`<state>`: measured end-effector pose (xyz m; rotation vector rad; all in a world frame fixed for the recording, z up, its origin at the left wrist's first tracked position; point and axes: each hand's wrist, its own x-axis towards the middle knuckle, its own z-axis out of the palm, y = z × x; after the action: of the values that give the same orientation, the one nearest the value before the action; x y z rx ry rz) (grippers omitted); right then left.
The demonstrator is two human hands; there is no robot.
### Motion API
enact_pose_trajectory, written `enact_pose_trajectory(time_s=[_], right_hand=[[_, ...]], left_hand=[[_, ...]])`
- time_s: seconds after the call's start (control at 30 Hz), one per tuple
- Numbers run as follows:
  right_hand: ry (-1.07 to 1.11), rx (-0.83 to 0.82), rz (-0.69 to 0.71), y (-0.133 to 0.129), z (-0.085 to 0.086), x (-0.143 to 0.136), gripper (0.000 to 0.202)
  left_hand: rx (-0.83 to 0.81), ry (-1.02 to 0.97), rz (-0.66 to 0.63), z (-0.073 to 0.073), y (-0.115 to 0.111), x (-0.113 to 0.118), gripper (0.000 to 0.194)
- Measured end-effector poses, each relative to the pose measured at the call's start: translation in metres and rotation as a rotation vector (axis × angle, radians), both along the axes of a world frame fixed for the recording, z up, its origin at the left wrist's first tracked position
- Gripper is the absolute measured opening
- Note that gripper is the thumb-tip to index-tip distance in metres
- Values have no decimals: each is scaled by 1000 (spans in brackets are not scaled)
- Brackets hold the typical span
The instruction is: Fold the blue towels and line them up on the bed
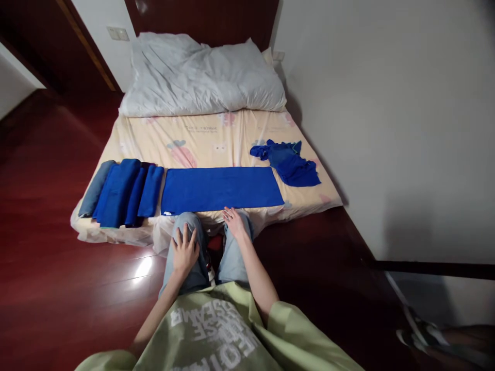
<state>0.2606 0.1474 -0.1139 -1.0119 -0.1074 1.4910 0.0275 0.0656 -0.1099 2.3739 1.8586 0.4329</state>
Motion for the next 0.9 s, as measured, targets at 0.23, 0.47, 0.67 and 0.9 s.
enact_pose_trajectory(time_s=[0.23, 0.47, 0.67, 0.9], right_hand=[[50, -147, 46, 18, -8, 5, 14], [84, -273, -49, 37, -15, -8, 11], [32, -309, -89, 48, -20, -16, 8], [49, -274, -105, 53, -23, -18, 8]], left_hand=[[16, 19, 9, -1, -2, 2, 57], [21, 50, 16, -2, -1, 0, 56], [16, 62, 25, -2, -1, 0, 54], [24, 93, 31, -1, -1, 1, 53]])
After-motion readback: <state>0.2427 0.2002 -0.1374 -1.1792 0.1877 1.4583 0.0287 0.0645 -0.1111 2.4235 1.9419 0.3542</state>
